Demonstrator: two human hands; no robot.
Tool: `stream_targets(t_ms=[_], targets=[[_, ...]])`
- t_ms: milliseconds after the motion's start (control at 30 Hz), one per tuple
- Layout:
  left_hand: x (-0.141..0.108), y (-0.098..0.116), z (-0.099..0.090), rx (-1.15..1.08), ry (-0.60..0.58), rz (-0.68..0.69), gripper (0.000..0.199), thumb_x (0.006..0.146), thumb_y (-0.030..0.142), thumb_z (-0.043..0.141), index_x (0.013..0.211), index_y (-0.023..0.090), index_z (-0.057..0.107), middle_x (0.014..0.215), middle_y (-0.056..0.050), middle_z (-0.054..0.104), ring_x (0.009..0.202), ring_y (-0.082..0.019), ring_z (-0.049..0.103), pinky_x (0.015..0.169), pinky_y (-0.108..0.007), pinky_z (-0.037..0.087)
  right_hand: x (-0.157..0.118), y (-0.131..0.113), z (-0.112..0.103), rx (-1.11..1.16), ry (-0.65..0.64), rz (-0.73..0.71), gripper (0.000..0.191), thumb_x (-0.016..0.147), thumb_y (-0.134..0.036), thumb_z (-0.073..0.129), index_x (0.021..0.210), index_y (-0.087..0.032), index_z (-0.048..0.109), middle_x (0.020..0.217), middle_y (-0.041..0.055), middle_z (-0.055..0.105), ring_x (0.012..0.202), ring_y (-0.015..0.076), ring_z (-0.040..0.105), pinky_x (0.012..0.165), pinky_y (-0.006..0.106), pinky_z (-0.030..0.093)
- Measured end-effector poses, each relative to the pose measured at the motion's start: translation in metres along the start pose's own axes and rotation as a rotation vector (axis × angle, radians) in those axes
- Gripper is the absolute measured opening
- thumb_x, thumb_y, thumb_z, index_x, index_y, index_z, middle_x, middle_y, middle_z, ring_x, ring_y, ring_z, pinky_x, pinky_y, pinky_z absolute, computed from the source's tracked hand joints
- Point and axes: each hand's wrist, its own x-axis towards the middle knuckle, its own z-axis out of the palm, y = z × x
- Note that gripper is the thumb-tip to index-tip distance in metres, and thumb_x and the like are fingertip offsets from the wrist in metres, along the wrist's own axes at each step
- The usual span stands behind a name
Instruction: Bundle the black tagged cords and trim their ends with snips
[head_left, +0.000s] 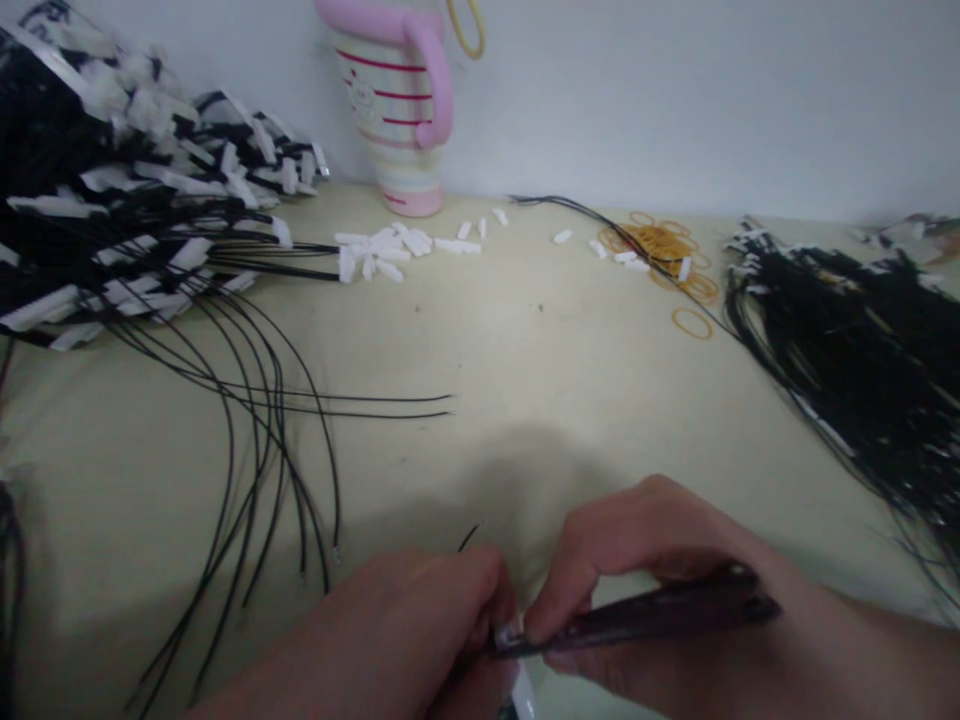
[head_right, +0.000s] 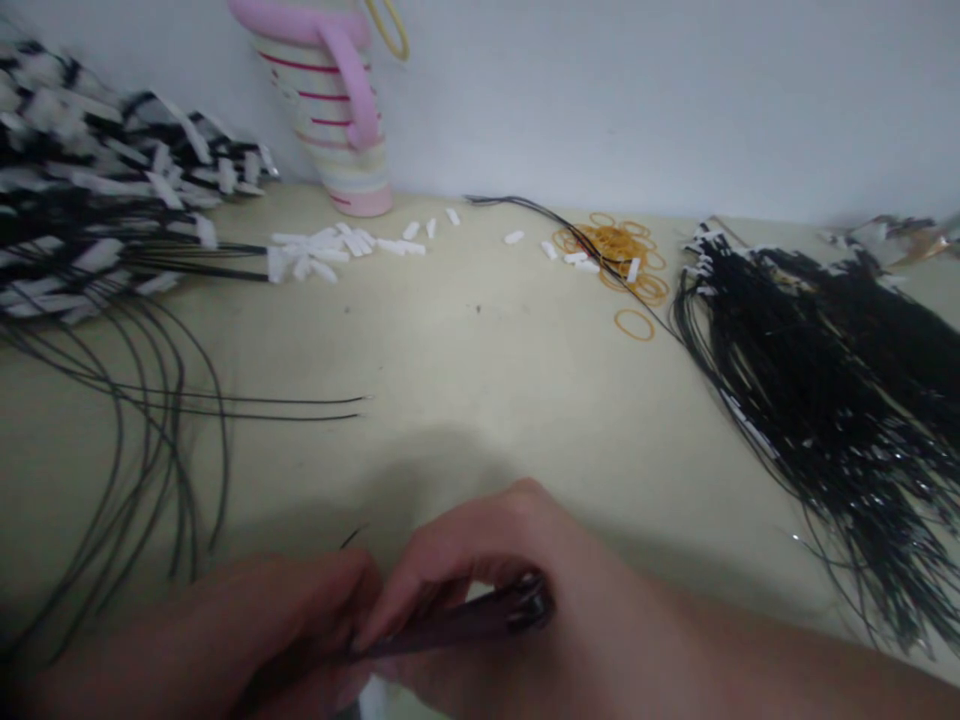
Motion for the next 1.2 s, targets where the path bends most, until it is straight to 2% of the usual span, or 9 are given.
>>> stream_targets(t_ms=[300,467,567,667,767,867,967,1100,1200], targets=[[-0.001,0.007,0.009,0.147,0.122,-0.031,0.014,0.074,0.025,0.048,0.071,0.021,0.061,0.060,0.005,0.060,0.050,-0.008,0.051,0.043,-0.016,0.021,0.000,-0.014,-0.001,-0.380,-0.069,-0.099,0.011,0.078,-0.023,0.066,0.084,-0.015,0.070,0.084,0.0052,0.070,0.077,0.0111,0.066,0.060,0.014,0.052],[0.001,0.012,0.009,0.154,0.112,-0.008,0.007,0.065,0.020,0.050,0.063,0.019,0.056,0.051,0.005,0.053,0.042,-0.006,0.042,0.040,-0.015,0.018,-0.004,-0.012,0.002,-0.396,0.011,-0.108,0.010,0.079,-0.020,0.065,0.087,-0.016,0.068,0.085,0.0034,0.069,0.074,0.0094,0.066,0.061,0.013,0.051],[0.001,0.012,0.007,0.159,0.153,-0.007,0.008,0.065,0.020,0.050,0.064,0.020,0.057,0.053,0.005,0.055,0.045,-0.007,0.045,0.039,-0.015,0.019,-0.006,-0.011,0.001,-0.344,0.016,-0.140,0.014,0.077,-0.019,0.067,0.091,-0.018,0.066,0.089,0.0021,0.069,0.080,0.0102,0.066,0.071,0.016,0.053],[0.000,0.011,0.006,0.114,0.112,-0.017,0.009,0.065,0.021,0.049,0.067,0.020,0.058,0.055,0.005,0.055,0.047,-0.008,0.046,0.041,-0.015,0.021,-0.004,-0.012,0.001,-0.328,0.048,-0.088,0.011,0.077,-0.019,0.066,0.088,-0.018,0.067,0.087,0.0025,0.069,0.080,0.0111,0.066,0.069,0.017,0.052],[-0.002,0.012,0.006,0.110,0.103,-0.046,0.010,0.067,0.023,0.048,0.068,0.020,0.057,0.056,0.007,0.054,0.048,-0.007,0.045,0.042,-0.015,0.021,-0.003,-0.016,0.003,-0.335,-0.055,-0.033,0.012,0.078,-0.014,0.060,0.086,-0.018,0.068,0.081,0.0024,0.068,0.074,0.0101,0.065,0.065,0.016,0.050],[-0.003,0.016,0.006,0.120,0.102,-0.088,0.013,0.071,0.025,0.047,0.073,0.020,0.059,0.060,0.006,0.054,0.052,-0.008,0.046,0.045,-0.016,0.022,-0.003,-0.017,0.005,-0.314,-0.053,-0.013,0.016,0.075,-0.009,0.059,0.086,-0.017,0.068,0.084,0.0034,0.068,0.076,0.0106,0.064,0.067,0.017,0.050],[-0.002,0.019,0.004,0.061,0.075,-0.102,0.011,0.071,0.025,0.049,0.073,0.019,0.058,0.062,0.005,0.052,0.055,-0.010,0.046,0.046,-0.017,0.025,0.001,-0.015,0.002,-0.231,0.006,0.015,0.009,0.075,-0.015,0.062,0.082,-0.015,0.066,0.084,0.0045,0.067,0.075,0.0104,0.063,0.066,0.018,0.050],[0.000,0.019,-0.002,-0.114,0.000,-0.100,0.007,0.075,0.024,0.049,0.075,0.018,0.054,0.057,0.008,0.041,0.051,-0.009,0.038,0.045,-0.018,0.027,0.013,-0.011,-0.015,0.069,0.033,0.032,0.003,0.070,-0.013,0.062,0.073,-0.013,0.061,0.067,-0.0008,0.059,0.062,0.0060,0.054,0.057,0.014,0.045],[0.000,0.018,-0.007,-0.196,0.046,-0.022,0.019,0.082,0.028,0.043,0.088,0.018,0.059,0.067,0.004,0.049,0.060,-0.010,0.045,0.052,-0.018,0.035,0.018,-0.004,-0.021,0.369,0.032,0.047,0.004,0.060,-0.012,0.050,0.060,-0.013,0.054,0.065,0.0019,0.055,0.064,0.0099,0.056,0.060,0.020,0.047]])
